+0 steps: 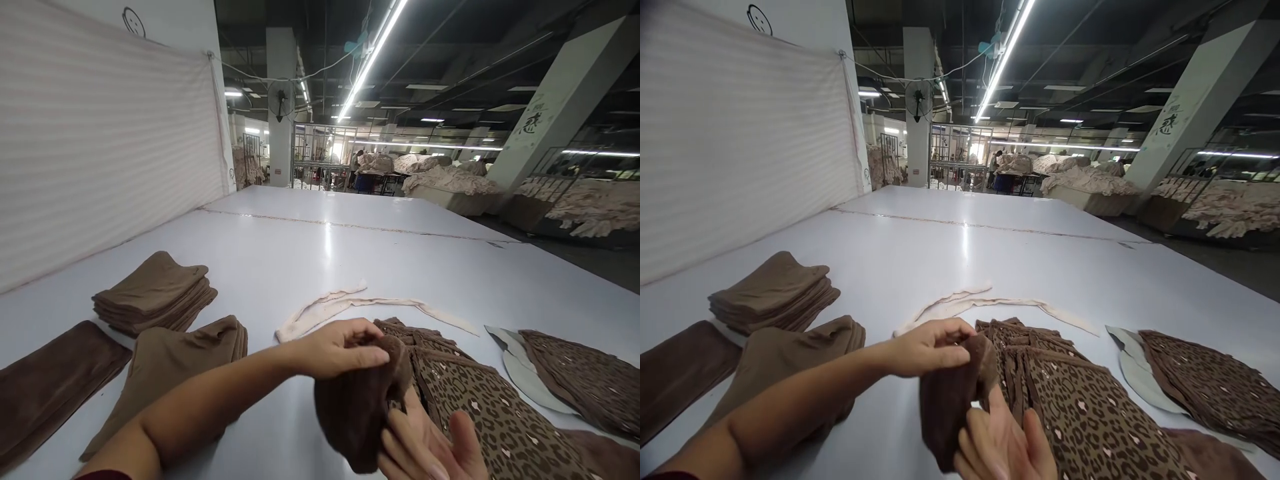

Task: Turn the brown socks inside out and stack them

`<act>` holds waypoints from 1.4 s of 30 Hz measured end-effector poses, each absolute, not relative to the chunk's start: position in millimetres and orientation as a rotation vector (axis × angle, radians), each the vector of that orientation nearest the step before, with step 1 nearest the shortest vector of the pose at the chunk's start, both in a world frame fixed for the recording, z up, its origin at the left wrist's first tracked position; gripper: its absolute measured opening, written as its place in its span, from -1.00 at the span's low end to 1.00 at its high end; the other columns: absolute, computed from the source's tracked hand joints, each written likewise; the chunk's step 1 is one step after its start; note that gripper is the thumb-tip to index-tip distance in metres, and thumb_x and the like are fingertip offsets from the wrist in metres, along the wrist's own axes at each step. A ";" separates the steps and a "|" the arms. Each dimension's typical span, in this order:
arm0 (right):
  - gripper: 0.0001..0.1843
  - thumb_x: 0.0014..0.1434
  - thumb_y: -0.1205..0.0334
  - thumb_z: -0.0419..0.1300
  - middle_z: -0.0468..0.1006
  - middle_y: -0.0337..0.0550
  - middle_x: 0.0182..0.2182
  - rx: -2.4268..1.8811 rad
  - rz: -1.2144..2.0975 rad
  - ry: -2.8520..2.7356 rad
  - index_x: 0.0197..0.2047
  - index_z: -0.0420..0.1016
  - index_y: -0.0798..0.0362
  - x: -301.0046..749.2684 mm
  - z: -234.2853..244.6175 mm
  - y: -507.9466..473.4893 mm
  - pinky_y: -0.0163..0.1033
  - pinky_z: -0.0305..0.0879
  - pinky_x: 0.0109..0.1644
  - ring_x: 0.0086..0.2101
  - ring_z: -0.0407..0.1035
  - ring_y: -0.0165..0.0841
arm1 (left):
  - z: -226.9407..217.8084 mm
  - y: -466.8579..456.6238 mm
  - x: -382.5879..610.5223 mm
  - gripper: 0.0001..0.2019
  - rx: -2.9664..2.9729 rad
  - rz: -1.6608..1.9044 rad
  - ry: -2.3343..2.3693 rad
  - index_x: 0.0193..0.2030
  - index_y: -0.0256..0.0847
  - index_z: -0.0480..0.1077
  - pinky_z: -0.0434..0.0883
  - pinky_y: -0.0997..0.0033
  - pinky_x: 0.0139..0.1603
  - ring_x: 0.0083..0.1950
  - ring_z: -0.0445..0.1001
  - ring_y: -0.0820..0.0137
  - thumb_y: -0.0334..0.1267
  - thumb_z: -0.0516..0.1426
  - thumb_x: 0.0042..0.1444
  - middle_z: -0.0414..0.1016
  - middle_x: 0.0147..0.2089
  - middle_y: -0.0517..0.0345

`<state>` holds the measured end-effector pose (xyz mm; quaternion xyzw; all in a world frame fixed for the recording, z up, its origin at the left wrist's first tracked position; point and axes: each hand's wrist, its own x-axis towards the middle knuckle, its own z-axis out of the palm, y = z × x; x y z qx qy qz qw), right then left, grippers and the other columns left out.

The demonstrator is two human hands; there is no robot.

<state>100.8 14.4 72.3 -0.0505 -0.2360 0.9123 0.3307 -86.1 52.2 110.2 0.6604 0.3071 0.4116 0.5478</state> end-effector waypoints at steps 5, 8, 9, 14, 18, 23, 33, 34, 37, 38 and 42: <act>-0.69 0.14 -0.12 0.11 0.24 -0.36 -0.66 -0.535 2.008 -1.129 -0.26 0.40 -0.06 96.4 68.8 25.3 -0.34 -0.05 -0.50 -0.63 -0.11 -0.50 | 106.2 48.9 -77.5 -0.79 1.623 1.142 0.888 -0.37 -0.25 0.25 0.16 0.54 -0.45 -0.45 0.15 0.54 -0.15 0.14 0.10 0.18 -0.48 0.29; -0.70 0.17 -0.06 0.12 0.28 -0.32 -0.61 -0.858 1.738 -1.607 -0.35 0.34 0.02 102.7 73.6 34.3 -0.31 -0.03 -0.45 -0.57 -0.02 -0.48 | 116.3 55.7 -80.6 -0.78 1.838 1.164 0.857 -0.46 -0.24 0.22 0.17 0.53 -0.40 -0.43 0.14 0.54 -0.21 0.17 0.06 0.17 -0.49 0.31; -0.70 0.16 -0.05 0.14 0.26 -0.32 -0.60 -0.898 1.687 -1.772 -0.40 0.33 0.03 105.7 75.3 37.1 -0.30 -0.02 -0.43 -0.54 0.02 -0.46 | 120.0 58.3 -81.7 -0.77 1.891 1.159 0.814 -0.48 -0.24 0.21 0.18 0.53 -0.38 -0.42 0.15 0.54 -0.22 0.17 0.06 0.17 -0.49 0.31; -0.52 0.01 -0.19 0.19 0.19 -0.30 -0.64 -0.578 1.876 -2.122 -0.61 0.29 0.05 113.4 78.8 47.4 -0.29 0.03 -0.43 -0.54 0.10 -0.44 | 119.6 72.2 -78.4 -0.72 1.944 0.802 0.649 -0.51 -0.24 0.20 0.17 0.53 -0.40 -0.45 0.13 0.55 -0.17 0.15 0.10 0.15 -0.52 0.32; -0.52 0.12 -0.20 0.08 0.31 -0.26 -0.65 -0.579 1.881 -1.973 -0.51 0.36 0.08 109.1 76.6 49.3 -0.31 0.00 -0.49 -0.62 0.08 -0.49 | 100.6 82.9 -76.9 -0.76 1.745 0.816 0.787 -0.43 -0.24 0.24 0.16 0.55 -0.45 -0.47 0.16 0.56 -0.12 0.12 0.11 0.21 -0.51 0.31; -0.57 0.08 -0.16 0.16 0.43 -0.24 -0.62 -0.832 1.787 -2.102 -0.43 0.41 0.09 98.0 73.3 46.1 -0.32 0.05 -0.48 -0.59 0.16 -0.47 | 89.8 79.8 -75.1 -0.71 1.543 0.818 0.974 -0.43 -0.23 0.22 0.08 0.55 -0.55 -0.56 0.09 0.57 -0.03 0.12 0.07 0.14 -0.58 0.36; -0.32 -0.04 -0.36 0.08 0.16 -0.35 -0.89 -0.609 2.364 -1.725 -0.76 0.32 0.10 84.9 38.4 54.1 -0.36 -0.25 -0.70 -0.85 -0.19 -0.62 | 93.3 94.9 -66.5 -0.69 1.675 0.486 1.181 -0.44 -0.23 0.29 0.20 0.52 -0.39 -0.42 0.25 0.51 -0.01 0.19 0.01 0.28 -0.49 0.32; -0.31 0.01 -0.35 0.05 0.16 -0.36 -0.89 -0.626 2.336 -1.670 -0.74 0.37 0.12 88.6 37.1 54.6 -0.36 -0.27 -0.69 -0.84 -0.22 -0.63 | 94.5 95.7 -72.9 -0.67 1.659 0.562 1.192 -0.40 -0.22 0.31 0.23 0.51 -0.36 -0.39 0.28 0.49 0.04 0.18 0.00 0.31 -0.45 0.29; -0.36 0.15 -0.18 0.04 0.09 -0.40 -0.88 -0.667 2.245 -1.566 -0.71 0.45 0.15 98.8 37.4 55.7 -0.33 -0.23 -0.63 -0.81 -0.25 -0.62 | 100.7 84.9 -94.1 -0.60 1.650 0.837 1.159 -0.26 -0.22 0.33 0.28 0.45 -0.24 -0.27 0.32 0.44 0.13 0.08 0.07 0.37 -0.31 0.20; -0.35 0.16 -0.17 0.03 0.03 -0.42 -0.89 -0.677 2.218 -1.542 -0.73 0.45 0.14 101.0 37.9 56.1 -0.32 -0.21 -0.61 -0.80 -0.25 -0.61 | 101.5 77.9 -100.1 -0.60 1.647 0.852 1.106 -0.24 -0.22 0.34 0.29 0.44 -0.23 -0.27 0.33 0.44 0.13 0.05 0.09 0.37 -0.30 0.18; -0.33 0.16 -0.20 0.00 -0.05 -0.43 -0.89 -0.732 2.128 -1.507 -0.74 0.44 0.11 100.8 40.9 57.0 -0.29 -0.17 -0.58 -0.77 -0.23 -0.56 | 88.9 49.3 -106.9 -0.67 1.620 0.767 0.987 -0.24 -0.23 0.34 0.27 0.50 -0.35 -0.35 0.30 0.47 0.04 0.09 0.10 0.33 -0.36 0.21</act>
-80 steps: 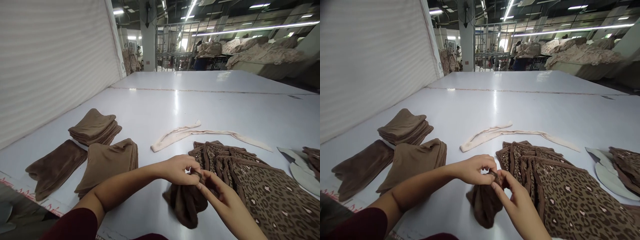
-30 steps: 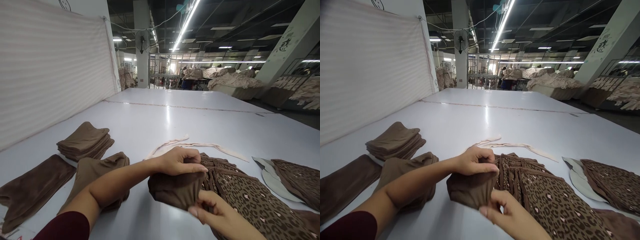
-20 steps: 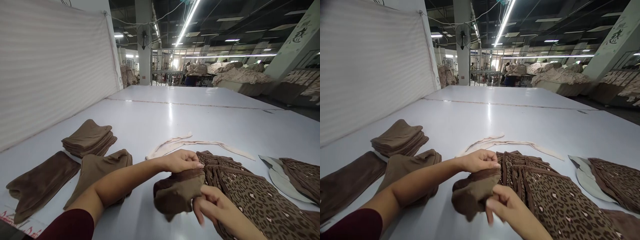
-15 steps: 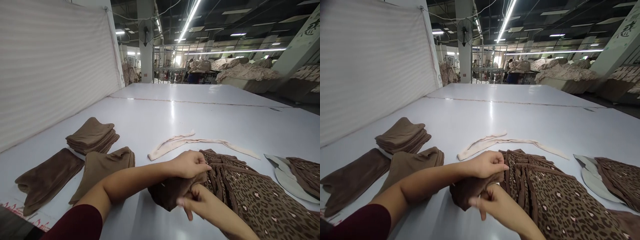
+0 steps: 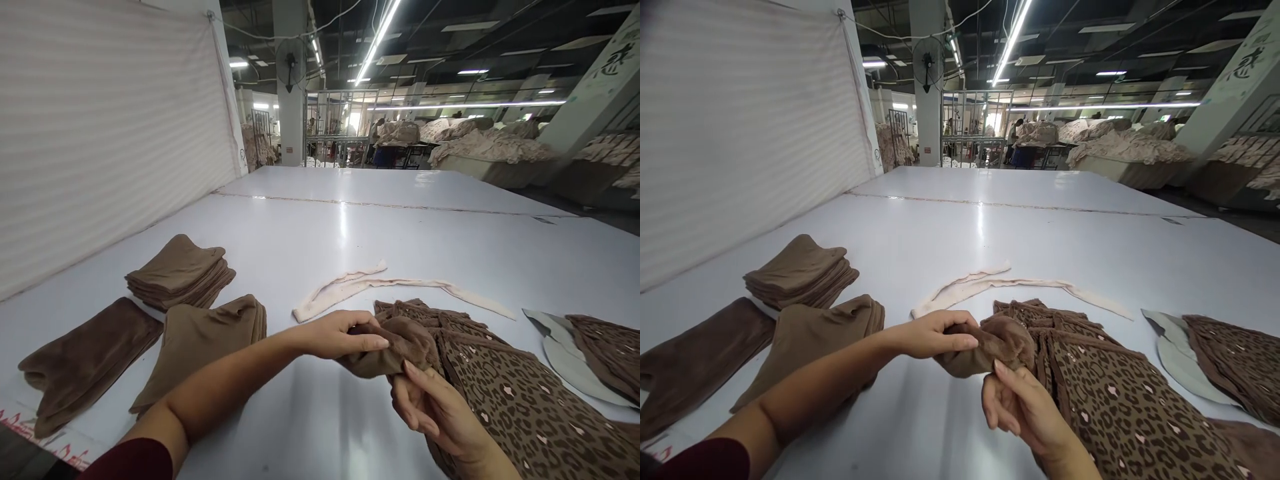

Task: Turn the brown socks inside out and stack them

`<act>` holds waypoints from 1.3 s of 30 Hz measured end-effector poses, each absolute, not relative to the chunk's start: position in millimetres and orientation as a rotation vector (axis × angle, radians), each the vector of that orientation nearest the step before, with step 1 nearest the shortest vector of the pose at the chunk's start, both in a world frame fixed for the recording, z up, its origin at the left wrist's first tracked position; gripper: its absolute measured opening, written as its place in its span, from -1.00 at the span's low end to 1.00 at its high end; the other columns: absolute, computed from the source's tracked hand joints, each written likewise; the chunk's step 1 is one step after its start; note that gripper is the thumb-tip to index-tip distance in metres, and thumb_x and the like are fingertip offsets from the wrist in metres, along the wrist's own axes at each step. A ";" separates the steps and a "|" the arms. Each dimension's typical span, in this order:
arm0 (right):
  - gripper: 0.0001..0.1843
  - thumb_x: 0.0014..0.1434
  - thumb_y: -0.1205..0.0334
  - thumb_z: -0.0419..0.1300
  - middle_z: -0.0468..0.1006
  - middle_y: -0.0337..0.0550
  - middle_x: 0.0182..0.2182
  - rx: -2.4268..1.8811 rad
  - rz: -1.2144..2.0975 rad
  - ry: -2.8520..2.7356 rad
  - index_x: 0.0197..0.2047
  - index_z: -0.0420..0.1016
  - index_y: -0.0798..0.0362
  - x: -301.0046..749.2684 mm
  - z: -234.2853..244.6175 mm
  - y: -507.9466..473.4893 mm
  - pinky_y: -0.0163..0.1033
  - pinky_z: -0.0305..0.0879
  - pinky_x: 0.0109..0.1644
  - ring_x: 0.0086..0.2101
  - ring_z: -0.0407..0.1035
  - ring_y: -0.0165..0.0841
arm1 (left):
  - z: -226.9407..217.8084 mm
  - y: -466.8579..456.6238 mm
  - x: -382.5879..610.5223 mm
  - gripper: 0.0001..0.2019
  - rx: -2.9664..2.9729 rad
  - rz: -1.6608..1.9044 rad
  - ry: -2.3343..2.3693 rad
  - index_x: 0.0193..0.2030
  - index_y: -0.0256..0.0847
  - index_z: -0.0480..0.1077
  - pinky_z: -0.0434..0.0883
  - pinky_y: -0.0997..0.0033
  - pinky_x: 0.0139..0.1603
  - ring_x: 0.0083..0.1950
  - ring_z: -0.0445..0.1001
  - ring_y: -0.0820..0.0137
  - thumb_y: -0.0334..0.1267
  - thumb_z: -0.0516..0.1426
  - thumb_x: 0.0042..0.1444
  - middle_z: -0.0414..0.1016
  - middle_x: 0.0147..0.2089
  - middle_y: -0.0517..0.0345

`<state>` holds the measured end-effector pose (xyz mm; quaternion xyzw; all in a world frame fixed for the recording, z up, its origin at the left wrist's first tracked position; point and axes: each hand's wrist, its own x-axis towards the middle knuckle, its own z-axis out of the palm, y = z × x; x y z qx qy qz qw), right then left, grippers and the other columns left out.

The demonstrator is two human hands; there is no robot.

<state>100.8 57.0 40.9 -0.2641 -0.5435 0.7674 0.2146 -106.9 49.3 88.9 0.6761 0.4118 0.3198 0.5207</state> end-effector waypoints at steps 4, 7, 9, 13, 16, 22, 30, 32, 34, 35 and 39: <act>-0.43 0.06 -0.16 0.17 0.15 -0.33 -0.81 -0.841 1.984 -1.553 -0.74 0.42 0.11 91.8 48.1 52.8 -0.30 -0.04 -0.48 -0.67 -0.03 -0.52 | 72.6 37.1 -91.1 -0.73 1.694 0.999 1.183 -0.37 -0.23 0.28 0.20 0.52 -0.39 -0.40 0.22 0.50 -0.04 0.13 0.09 0.24 -0.46 0.28; -0.52 0.04 -0.04 0.25 0.12 -0.36 -0.81 -0.983 1.866 -1.568 -0.73 0.42 0.11 86.9 48.6 48.5 -0.29 -0.07 -0.46 -0.65 -0.04 -0.52 | 74.4 33.9 -78.3 -0.76 1.776 1.060 1.257 -0.41 -0.22 0.23 0.22 0.49 -0.33 -0.39 0.22 0.49 -0.12 0.00 0.20 0.23 -0.44 0.26; -0.55 0.03 -0.02 0.27 0.11 -0.37 -0.82 -1.055 1.824 -1.555 -0.71 0.43 0.12 86.0 44.4 47.2 -0.29 -0.13 -0.50 -0.66 -0.05 -0.52 | 79.6 31.7 -73.1 -0.75 1.828 1.069 1.263 -0.43 -0.21 0.20 0.24 0.47 -0.29 -0.36 0.22 0.47 -0.18 -0.08 0.24 0.22 -0.40 0.23; -0.57 -0.05 0.00 0.33 0.23 -0.30 -0.79 -1.055 1.854 -1.466 -0.71 0.42 0.15 86.5 35.2 46.8 -0.30 -0.17 -0.53 -0.67 0.00 -0.53 | 85.4 30.8 -70.5 -0.79 1.837 1.086 1.257 -0.45 -0.21 0.18 0.21 0.47 -0.30 -0.35 0.21 0.47 -0.19 0.03 0.17 0.21 -0.39 0.24; -0.50 -0.07 -0.03 0.34 0.07 -0.39 -0.83 -0.954 1.958 -1.324 -0.77 0.27 0.10 86.0 35.6 43.1 -0.32 -0.20 -0.57 -0.69 -0.14 -0.58 | 77.5 37.4 -69.4 -0.76 1.660 1.088 1.161 -0.44 -0.22 0.21 0.19 0.48 -0.34 -0.38 0.18 0.48 -0.12 0.06 0.14 0.21 -0.44 0.26; -0.33 -0.20 -0.14 0.35 -0.38 -0.56 -0.86 -0.733 2.063 -0.973 -0.73 -0.11 -0.03 85.6 35.2 27.3 -0.36 -0.24 -0.68 -0.77 -0.38 -0.62 | 46.4 51.2 -60.1 -0.50 1.236 1.088 1.005 -0.54 -0.25 0.17 0.12 0.48 -0.49 -0.52 0.07 0.55 0.22 0.02 0.04 0.08 -0.58 0.32; -0.38 -0.17 -0.03 0.38 -0.34 -0.57 -0.89 -0.633 2.159 -0.859 -0.69 -0.06 0.00 96.3 19.5 28.5 -0.39 -0.33 -0.69 -0.80 -0.39 -0.63 | 78.5 28.9 -72.6 -0.74 1.541 1.120 1.064 -0.22 -0.24 0.35 0.27 0.38 -0.09 -0.19 0.30 0.39 -0.08 0.14 0.07 0.36 -0.23 0.14; -0.40 -0.17 -0.06 0.37 -0.21 -0.55 -0.88 -0.627 2.195 -0.861 -0.67 -0.01 0.00 96.4 18.6 25.3 -0.40 -0.25 -0.67 -0.78 -0.31 -0.62 | 77.2 26.9 -69.2 -0.72 1.412 1.052 1.031 -0.21 -0.25 0.33 0.29 0.40 -0.17 -0.28 0.30 0.44 -0.11 0.18 0.04 0.35 -0.30 0.17; -0.44 -0.11 -0.08 0.34 -0.01 -0.47 -0.85 -0.645 2.170 -0.895 -0.68 0.05 0.02 94.8 20.2 22.0 -0.39 -0.13 -0.61 -0.73 -0.17 -0.60 | 72.8 28.5 -66.5 -0.72 1.276 1.081 0.979 -0.26 -0.28 0.30 0.28 0.44 -0.26 -0.36 0.27 0.48 -0.12 0.20 0.00 0.31 -0.39 0.22; -0.45 -0.05 -0.07 0.31 0.06 -0.42 -0.82 -0.673 2.125 -0.942 -0.70 0.09 0.04 94.1 21.7 21.1 -0.38 -0.07 -0.57 -0.70 -0.10 -0.58 | 71.3 30.0 -66.9 -0.71 1.245 1.122 0.970 -0.30 -0.28 0.29 0.27 0.46 -0.30 -0.39 0.26 0.50 -0.13 0.22 -0.02 0.29 -0.42 0.24; -0.50 0.13 0.02 0.20 0.08 -0.36 -0.74 -0.815 1.835 -0.996 -0.71 0.22 0.07 99.2 25.5 25.4 -0.35 0.06 -0.48 -0.61 -0.06 -0.50 | 79.8 35.8 -85.0 -0.75 1.319 1.318 1.044 -0.33 -0.27 0.31 0.26 0.49 -0.30 -0.37 0.28 0.49 -0.13 0.22 0.01 0.31 -0.42 0.24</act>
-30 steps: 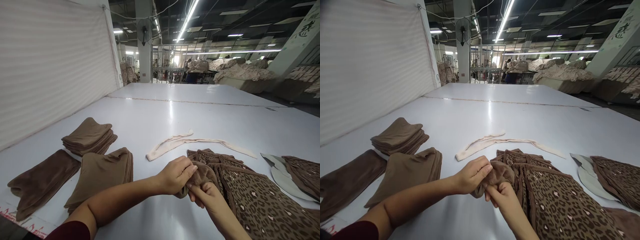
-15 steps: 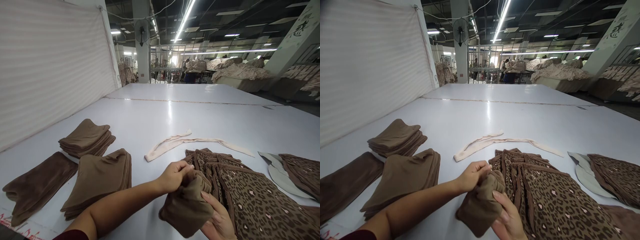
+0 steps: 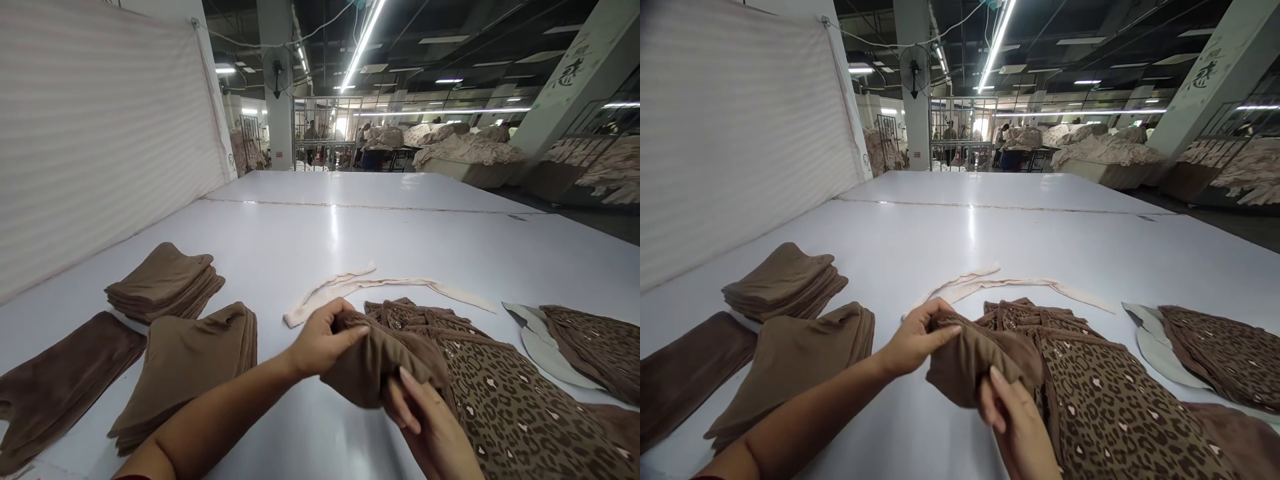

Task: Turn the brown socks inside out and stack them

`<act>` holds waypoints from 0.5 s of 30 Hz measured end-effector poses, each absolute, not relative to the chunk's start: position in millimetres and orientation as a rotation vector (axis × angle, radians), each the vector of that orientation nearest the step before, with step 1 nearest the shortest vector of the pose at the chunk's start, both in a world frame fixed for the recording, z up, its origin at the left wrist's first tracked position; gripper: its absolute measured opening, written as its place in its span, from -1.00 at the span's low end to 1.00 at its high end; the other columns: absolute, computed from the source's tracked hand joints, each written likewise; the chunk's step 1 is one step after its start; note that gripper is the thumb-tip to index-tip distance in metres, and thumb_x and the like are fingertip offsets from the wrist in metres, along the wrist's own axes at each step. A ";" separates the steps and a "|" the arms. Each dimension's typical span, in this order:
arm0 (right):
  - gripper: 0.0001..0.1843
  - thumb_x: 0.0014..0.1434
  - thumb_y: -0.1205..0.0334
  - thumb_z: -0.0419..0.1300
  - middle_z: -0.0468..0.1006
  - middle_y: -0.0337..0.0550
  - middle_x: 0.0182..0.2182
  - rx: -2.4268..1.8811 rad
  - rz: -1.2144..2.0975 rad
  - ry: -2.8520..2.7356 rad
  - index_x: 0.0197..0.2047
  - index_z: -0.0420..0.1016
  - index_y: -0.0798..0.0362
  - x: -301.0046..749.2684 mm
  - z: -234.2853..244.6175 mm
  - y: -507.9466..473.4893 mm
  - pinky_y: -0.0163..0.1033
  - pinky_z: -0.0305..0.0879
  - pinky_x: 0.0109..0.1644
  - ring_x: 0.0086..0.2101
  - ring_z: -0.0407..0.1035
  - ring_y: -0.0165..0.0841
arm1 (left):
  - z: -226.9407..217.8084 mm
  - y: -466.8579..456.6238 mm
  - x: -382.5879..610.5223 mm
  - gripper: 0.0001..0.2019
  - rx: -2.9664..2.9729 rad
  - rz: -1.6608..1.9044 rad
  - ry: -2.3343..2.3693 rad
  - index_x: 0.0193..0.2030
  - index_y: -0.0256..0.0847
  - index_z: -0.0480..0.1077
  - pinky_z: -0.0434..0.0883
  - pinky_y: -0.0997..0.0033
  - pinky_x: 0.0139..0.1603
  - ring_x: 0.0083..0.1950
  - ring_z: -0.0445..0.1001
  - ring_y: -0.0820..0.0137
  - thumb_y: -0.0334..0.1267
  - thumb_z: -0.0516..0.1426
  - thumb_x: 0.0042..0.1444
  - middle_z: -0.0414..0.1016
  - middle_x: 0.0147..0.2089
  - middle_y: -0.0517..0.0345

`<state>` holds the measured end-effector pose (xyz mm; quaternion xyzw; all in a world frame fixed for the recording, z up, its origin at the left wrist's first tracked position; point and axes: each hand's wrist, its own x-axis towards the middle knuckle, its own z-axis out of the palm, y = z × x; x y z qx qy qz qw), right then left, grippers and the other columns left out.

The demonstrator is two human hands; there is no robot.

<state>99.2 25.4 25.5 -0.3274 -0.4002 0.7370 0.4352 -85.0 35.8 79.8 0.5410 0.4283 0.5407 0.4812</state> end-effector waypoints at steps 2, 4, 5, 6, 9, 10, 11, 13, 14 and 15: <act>-0.73 0.11 0.06 0.23 0.06 -0.39 -0.71 -0.874 1.722 -0.885 -0.52 0.40 0.03 109.1 24.7 29.5 -0.36 0.08 -0.52 -0.62 -0.08 -0.49 | 90.2 36.4 -99.4 -0.79 1.365 1.390 1.074 -0.30 -0.26 0.34 0.28 0.47 -0.22 -0.29 0.33 0.45 -0.15 0.18 0.07 0.36 -0.36 0.19; -0.80 0.08 0.07 0.26 0.19 -0.36 -0.64 -0.980 1.550 -0.875 -0.25 0.48 -0.04 121.1 24.3 32.5 -0.35 0.13 -0.52 -0.59 0.05 -0.45 | 99.9 35.0 -111.5 -0.82 1.394 1.415 1.073 -0.25 -0.25 0.36 0.30 0.44 -0.15 -0.23 0.36 0.42 -0.18 0.15 0.10 0.40 -0.31 0.17; -0.72 0.07 0.06 0.26 0.29 -0.30 -0.57 -1.041 1.420 -0.937 -0.15 0.48 -0.05 126.4 25.1 33.5 -0.33 0.19 -0.47 -0.53 0.16 -0.42 | 103.5 33.7 -115.9 -0.84 1.416 1.393 1.068 -0.24 -0.25 0.37 0.30 0.44 -0.13 -0.22 0.36 0.42 -0.20 0.14 0.11 0.41 -0.29 0.16; -0.69 0.08 0.06 0.25 0.38 -0.23 -0.46 -1.091 1.269 -1.043 -0.10 0.47 -0.06 130.3 26.6 34.6 -0.30 0.25 -0.36 -0.41 0.26 -0.36 | 106.2 32.0 -118.9 -0.85 1.445 1.349 1.059 -0.23 -0.25 0.38 0.31 0.43 -0.13 -0.22 0.37 0.41 -0.21 0.14 0.11 0.42 -0.28 0.15; -0.63 0.10 0.07 0.22 0.35 -0.15 0.01 -1.093 0.829 -1.477 0.01 0.43 -0.13 130.6 32.6 40.1 -0.11 0.15 0.06 0.02 0.19 -0.15 | 108.5 26.6 -123.2 -0.86 1.544 1.178 1.013 -0.24 -0.26 0.41 0.32 0.43 -0.14 -0.22 0.38 0.41 -0.25 0.16 0.09 0.43 -0.28 0.13; -0.55 0.10 0.09 0.21 0.26 -0.16 0.12 -1.066 0.772 -1.621 0.09 0.36 -0.17 127.1 34.5 43.4 -0.04 0.06 0.14 0.11 0.10 -0.11 | 108.0 25.4 -124.2 -0.86 1.558 1.127 0.989 -0.24 -0.26 0.41 0.32 0.43 -0.14 -0.22 0.38 0.40 -0.25 0.17 0.08 0.43 -0.29 0.13; -0.47 0.10 0.12 0.21 0.19 -0.17 0.19 -1.035 0.779 -1.751 0.16 0.29 -0.20 122.6 36.6 47.6 0.00 0.00 0.18 0.16 0.04 -0.08 | 107.4 24.8 -125.6 -0.85 1.567 1.072 0.957 -0.24 -0.26 0.40 0.33 0.43 -0.15 -0.22 0.39 0.40 -0.25 0.16 0.08 0.44 -0.29 0.12; -0.46 0.10 0.18 0.22 0.27 -0.12 0.15 -0.962 0.937 -1.991 0.17 0.30 -0.18 112.9 43.9 58.2 0.00 0.11 0.12 0.11 0.13 -0.07 | 108.2 26.3 -130.2 -0.85 1.626 0.942 0.922 -0.22 -0.26 0.40 0.34 0.42 -0.16 -0.22 0.41 0.38 -0.26 0.15 0.08 0.46 -0.27 0.11; -0.55 0.11 0.20 0.20 0.39 -0.08 0.04 -0.926 1.023 -2.091 0.10 0.39 -0.13 109.0 50.9 64.0 -0.04 0.21 0.04 0.02 0.24 -0.09 | 110.6 28.4 -133.3 -0.86 1.696 0.901 0.961 -0.23 -0.26 0.40 0.35 0.40 -0.17 -0.22 0.41 0.38 -0.27 0.13 0.09 0.47 -0.27 0.10; -0.68 0.12 0.22 0.18 0.48 -0.07 -0.10 -0.889 1.055 -2.157 -0.02 0.49 -0.07 106.1 60.7 69.6 -0.08 0.29 -0.07 -0.10 0.33 -0.12 | 114.9 31.1 -136.5 -0.89 1.796 0.905 1.052 -0.25 -0.25 0.40 0.34 0.39 -0.17 -0.24 0.40 0.37 -0.30 0.11 0.09 0.47 -0.29 0.10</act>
